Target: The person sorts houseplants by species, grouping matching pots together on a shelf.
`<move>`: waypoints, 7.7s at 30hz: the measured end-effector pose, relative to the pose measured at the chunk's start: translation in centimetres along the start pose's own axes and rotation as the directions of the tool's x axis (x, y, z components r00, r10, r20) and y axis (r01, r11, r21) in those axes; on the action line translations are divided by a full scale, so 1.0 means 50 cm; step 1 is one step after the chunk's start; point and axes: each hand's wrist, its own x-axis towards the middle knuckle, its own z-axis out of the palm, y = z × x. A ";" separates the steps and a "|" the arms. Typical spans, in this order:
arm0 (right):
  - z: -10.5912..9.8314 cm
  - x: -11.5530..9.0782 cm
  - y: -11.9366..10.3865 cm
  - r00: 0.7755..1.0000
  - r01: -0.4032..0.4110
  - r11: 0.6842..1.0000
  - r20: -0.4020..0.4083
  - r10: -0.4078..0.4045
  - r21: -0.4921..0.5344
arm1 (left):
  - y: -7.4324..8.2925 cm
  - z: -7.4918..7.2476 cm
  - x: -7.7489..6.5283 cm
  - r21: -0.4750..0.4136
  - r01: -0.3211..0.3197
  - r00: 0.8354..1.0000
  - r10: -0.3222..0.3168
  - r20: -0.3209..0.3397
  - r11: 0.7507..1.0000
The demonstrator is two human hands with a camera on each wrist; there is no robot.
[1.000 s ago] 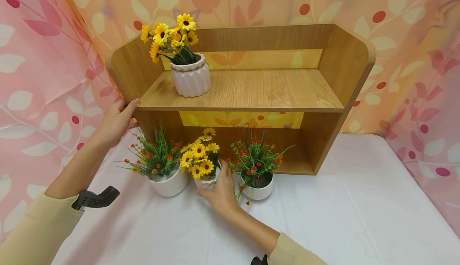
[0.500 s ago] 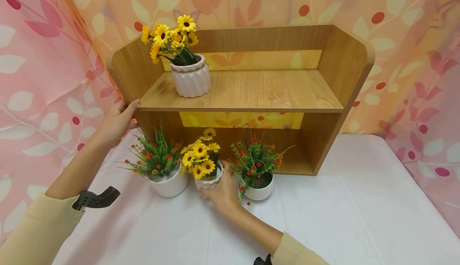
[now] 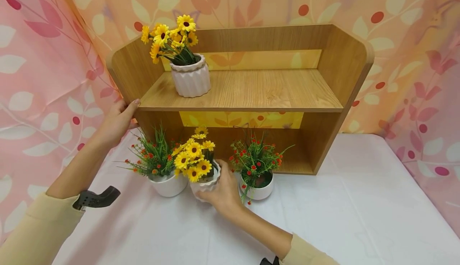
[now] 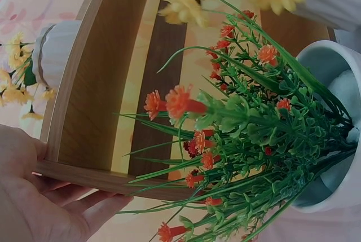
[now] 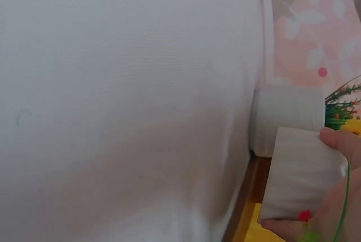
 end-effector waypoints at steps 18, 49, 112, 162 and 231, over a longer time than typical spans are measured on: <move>-0.063 0.002 -0.091 0.999 0.012 1.000 0.044 -0.012 -0.001 | 0.001 0.000 0.001 -0.017 0.008 1.000 -0.008 0.013 1.000; -0.214 0.056 -0.234 0.985 0.133 0.989 0.122 -0.124 -0.071 | 0.000 0.001 0.003 -0.005 -0.003 1.000 0.003 0.006 1.000; -0.470 0.323 -0.308 0.989 -0.074 0.936 -0.148 0.024 -0.344 | -0.003 -0.004 0.002 0.002 0.001 1.000 -0.001 0.031 1.000; -0.512 0.162 -0.241 0.998 -0.031 0.954 -0.061 0.014 -0.297 | -0.006 -0.001 0.004 -0.007 -0.009 1.000 0.009 0.009 1.000; -0.270 -0.045 0.103 0.997 0.080 0.961 0.045 -0.070 -0.264 | -0.008 -0.001 0.007 -0.020 0.008 1.000 -0.008 0.004 1.000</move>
